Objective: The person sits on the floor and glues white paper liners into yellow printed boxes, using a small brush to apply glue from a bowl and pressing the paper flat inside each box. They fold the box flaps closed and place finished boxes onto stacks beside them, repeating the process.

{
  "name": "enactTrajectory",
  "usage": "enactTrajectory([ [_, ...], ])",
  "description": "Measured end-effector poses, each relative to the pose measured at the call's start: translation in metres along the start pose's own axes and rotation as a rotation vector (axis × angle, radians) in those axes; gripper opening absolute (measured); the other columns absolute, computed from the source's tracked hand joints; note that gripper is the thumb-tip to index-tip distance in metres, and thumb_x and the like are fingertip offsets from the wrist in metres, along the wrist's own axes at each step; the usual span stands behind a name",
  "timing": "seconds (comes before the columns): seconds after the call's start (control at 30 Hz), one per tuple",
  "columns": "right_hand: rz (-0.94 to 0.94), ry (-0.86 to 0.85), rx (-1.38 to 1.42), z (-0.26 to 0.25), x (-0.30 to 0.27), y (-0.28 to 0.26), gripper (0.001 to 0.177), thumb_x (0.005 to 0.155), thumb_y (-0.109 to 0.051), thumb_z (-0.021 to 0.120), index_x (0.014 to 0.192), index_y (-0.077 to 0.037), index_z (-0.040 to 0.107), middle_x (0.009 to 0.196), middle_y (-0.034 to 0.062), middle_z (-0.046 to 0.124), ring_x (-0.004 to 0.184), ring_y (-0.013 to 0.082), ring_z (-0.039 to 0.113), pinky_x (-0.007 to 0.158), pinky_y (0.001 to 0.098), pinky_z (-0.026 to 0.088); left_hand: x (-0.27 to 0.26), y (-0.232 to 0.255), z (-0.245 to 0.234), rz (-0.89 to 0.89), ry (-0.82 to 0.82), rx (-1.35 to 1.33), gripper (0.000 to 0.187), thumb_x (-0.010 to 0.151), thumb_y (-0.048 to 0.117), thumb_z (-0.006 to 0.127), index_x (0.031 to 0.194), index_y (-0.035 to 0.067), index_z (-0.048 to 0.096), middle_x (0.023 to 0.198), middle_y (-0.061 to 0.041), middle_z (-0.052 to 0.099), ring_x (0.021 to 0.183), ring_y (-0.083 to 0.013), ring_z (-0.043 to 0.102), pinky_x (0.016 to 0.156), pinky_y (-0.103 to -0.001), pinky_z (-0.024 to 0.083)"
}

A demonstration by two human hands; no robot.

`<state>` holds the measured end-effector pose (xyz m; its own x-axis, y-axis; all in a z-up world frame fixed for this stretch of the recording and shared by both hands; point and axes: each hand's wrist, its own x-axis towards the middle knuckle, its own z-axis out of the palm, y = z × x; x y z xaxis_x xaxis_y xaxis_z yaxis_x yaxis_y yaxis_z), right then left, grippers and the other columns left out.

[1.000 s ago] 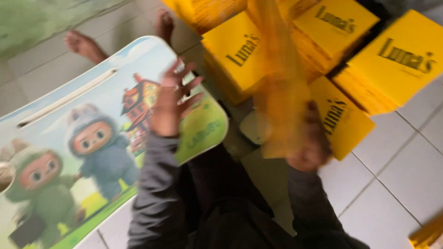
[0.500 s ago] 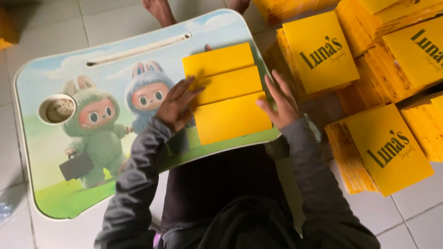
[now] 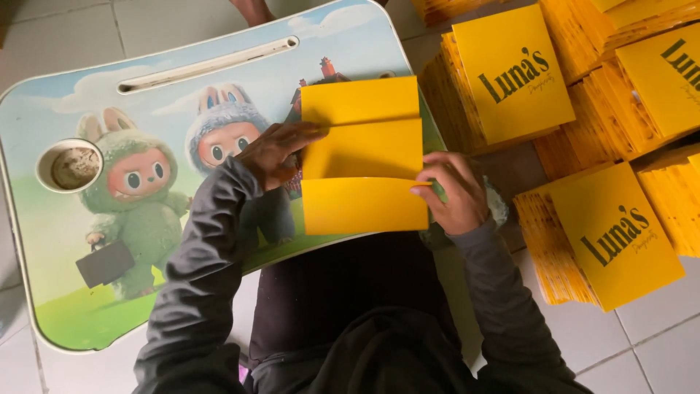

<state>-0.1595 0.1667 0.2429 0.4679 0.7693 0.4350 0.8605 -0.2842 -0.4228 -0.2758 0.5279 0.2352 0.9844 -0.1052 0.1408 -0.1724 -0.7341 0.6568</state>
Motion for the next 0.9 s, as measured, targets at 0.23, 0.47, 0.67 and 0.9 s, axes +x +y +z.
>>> enactTrajectory([
  [0.23, -0.229, -0.125, 0.323, -0.041, -0.027, -0.029, 0.033, 0.087, -0.044, 0.069, 0.100, -0.013, 0.068, 0.116, 0.0074, 0.072, 0.115, 0.0311, 0.067, 0.097, 0.0505, 0.051, 0.010, -0.028, 0.001, 0.057, 0.048, -0.182, 0.061, 0.081, 0.017, 0.080, 0.139, 0.015, 0.061, 0.144, -0.015, 0.055, 0.127, -0.0493, 0.051, 0.108, -0.058, 0.042],
  [0.47, -0.214, 0.029, -0.146, 0.017, -0.056, -0.029, 0.031, 0.098, -0.024, 0.066, 0.127, -0.014, 0.072, 0.103, 0.0043, 0.059, 0.094, 0.0268, 0.061, 0.085, 0.0410, 0.049, 0.047, -0.074, 0.042, -0.609, 0.391, -0.026, 0.039, 0.088, 0.063, 0.065, 0.117, 0.037, 0.067, 0.100, 0.000, 0.074, 0.102, -0.0324, 0.068, 0.100, -0.049, 0.049],
  [0.67, 0.033, 0.047, -0.270, 0.010, -0.057, -0.041, 0.106, 0.087, -0.050, 0.075, 0.163, 0.004, 0.023, 0.073, -0.0025, 0.057, 0.065, 0.0168, 0.056, 0.067, 0.0297, 0.050, 0.059, -0.023, 0.075, -0.370, 0.776, 0.231, 0.049, 0.081, 0.013, 0.065, 0.121, 0.029, 0.044, 0.107, 0.000, 0.042, 0.071, -0.0362, 0.068, 0.063, -0.050, 0.064],
  [0.9, 0.723, -0.382, -0.076, -0.022, -0.048, -0.039, 0.131, 0.079, -0.068, 0.074, 0.167, -0.012, -0.006, 0.061, 0.0057, 0.067, 0.056, 0.0294, 0.066, 0.059, 0.0373, 0.045, 0.054, -0.015, 0.027, -0.288, 0.327, -0.032, 0.066, 0.103, 0.059, 0.027, 0.087, 0.008, 0.066, 0.087, -0.026, 0.059, 0.094, -0.0482, 0.061, 0.085, -0.055, 0.041],
])
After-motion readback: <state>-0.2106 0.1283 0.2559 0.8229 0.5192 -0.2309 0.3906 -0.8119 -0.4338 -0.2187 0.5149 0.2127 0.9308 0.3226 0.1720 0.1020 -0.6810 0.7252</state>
